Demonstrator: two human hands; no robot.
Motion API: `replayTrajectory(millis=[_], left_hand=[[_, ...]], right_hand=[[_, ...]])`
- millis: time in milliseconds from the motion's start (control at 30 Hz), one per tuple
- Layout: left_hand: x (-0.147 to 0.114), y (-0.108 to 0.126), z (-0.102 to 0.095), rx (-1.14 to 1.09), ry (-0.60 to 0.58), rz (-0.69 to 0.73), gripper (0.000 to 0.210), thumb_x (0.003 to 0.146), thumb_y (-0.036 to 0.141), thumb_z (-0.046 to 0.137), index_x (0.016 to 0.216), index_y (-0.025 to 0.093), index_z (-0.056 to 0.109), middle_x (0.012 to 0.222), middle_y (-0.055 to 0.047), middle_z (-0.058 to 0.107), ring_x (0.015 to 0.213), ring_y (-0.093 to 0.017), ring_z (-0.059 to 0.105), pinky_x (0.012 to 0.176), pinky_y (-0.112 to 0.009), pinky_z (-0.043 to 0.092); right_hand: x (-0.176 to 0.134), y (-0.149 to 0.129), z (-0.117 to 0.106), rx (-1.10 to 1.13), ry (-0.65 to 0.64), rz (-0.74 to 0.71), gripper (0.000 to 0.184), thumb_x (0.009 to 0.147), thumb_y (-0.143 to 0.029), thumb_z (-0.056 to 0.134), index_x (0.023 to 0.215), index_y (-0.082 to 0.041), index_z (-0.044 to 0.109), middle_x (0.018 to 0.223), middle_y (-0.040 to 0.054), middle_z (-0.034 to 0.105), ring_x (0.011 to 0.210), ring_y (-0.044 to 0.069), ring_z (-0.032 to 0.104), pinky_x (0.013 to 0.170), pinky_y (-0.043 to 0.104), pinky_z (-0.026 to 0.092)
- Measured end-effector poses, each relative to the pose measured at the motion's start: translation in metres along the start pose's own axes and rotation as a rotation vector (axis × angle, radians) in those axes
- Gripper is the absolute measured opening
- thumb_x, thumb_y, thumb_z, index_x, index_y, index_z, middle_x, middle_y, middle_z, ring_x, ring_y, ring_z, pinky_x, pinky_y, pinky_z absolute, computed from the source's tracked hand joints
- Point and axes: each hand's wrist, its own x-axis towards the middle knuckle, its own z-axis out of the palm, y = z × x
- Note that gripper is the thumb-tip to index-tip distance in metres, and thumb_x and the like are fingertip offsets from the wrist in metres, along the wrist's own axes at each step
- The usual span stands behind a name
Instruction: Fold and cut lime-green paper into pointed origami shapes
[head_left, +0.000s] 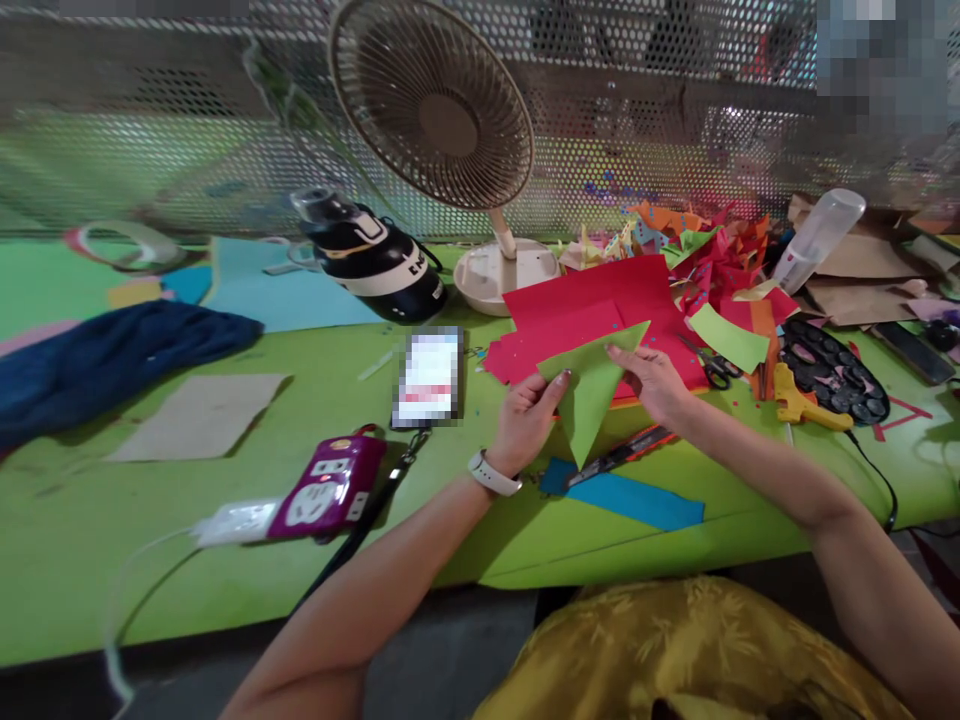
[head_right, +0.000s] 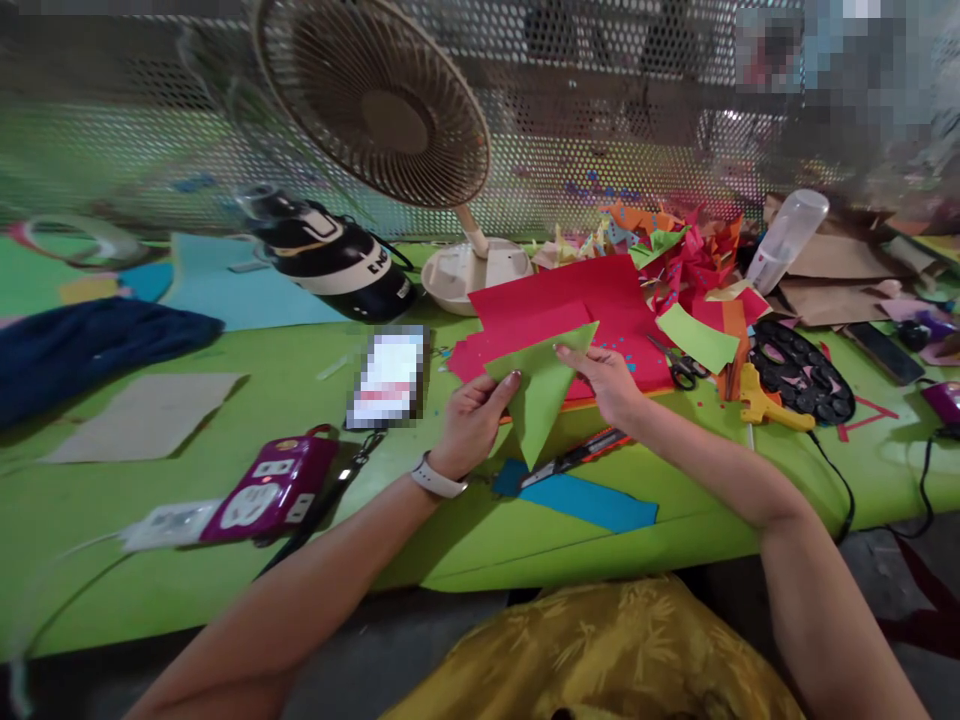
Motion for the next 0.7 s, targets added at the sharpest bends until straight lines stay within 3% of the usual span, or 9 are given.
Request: replayTrajectory(millis=[233, 400, 533, 600, 700], left_hand=[[-0.001, 0.002, 0.001, 0.057, 0.022, 0.069, 0.055, 0.077, 0.054, 0.074, 0.053, 0.02, 0.038, 0.048, 0.008, 0.029, 0.044, -0.006, 0.025, 0.041, -0.023, 0.017], [0.001, 0.001, 0.0, 0.032, 0.018, 0.051, 0.055, 0.075, 0.057, 0.074, 0.055, 0.02, 0.038, 0.049, 0.008, 0.028, 0.044, -0.006, 0.024, 0.04, -0.023, 0.016], [0.003, 0.0, 0.001, -0.017, 0.092, 0.049, 0.056, 0.075, 0.054, 0.075, 0.055, 0.021, 0.035, 0.048, 0.009, 0.027, 0.043, -0.006, 0.024, 0.039, -0.022, 0.018], [0.004, -0.002, 0.003, -0.066, 0.11, 0.033, 0.054, 0.075, 0.054, 0.076, 0.057, 0.021, 0.036, 0.048, 0.009, 0.031, 0.043, -0.006, 0.028, 0.039, -0.021, 0.022], [0.003, -0.005, 0.006, -0.131, 0.108, 0.044, 0.049, 0.075, 0.054, 0.075, 0.06, 0.021, 0.043, 0.05, 0.007, 0.041, 0.044, -0.008, 0.039, 0.041, -0.021, 0.032]], right_hand=[[0.008, -0.01, -0.009, -0.021, 0.093, -0.083, 0.032, 0.063, -0.05, 0.083, 0.066, -0.023, 0.067, 0.073, 0.0003, 0.073, 0.082, 0.019, 0.069, 0.075, 0.03, 0.052], [0.02, -0.031, -0.027, 0.123, 0.135, -0.196, 0.027, 0.068, -0.045, 0.081, 0.082, -0.023, 0.073, 0.088, 0.0007, 0.076, 0.095, 0.017, 0.069, 0.087, 0.029, 0.051], [0.022, -0.029, -0.028, 0.151, 0.223, -0.155, 0.031, 0.071, -0.048, 0.079, 0.091, -0.026, 0.072, 0.096, -0.0014, 0.076, 0.096, 0.015, 0.069, 0.084, 0.028, 0.052], [0.014, -0.016, -0.017, 0.087, 0.157, -0.094, 0.036, 0.068, -0.052, 0.08, 0.091, -0.026, 0.07, 0.097, -0.0014, 0.076, 0.096, 0.016, 0.069, 0.082, 0.029, 0.053], [-0.004, 0.005, 0.008, 0.016, -0.105, 0.04, 0.043, 0.06, -0.053, 0.085, 0.09, -0.026, 0.069, 0.098, 0.0006, 0.076, 0.099, 0.021, 0.069, 0.086, 0.034, 0.055]])
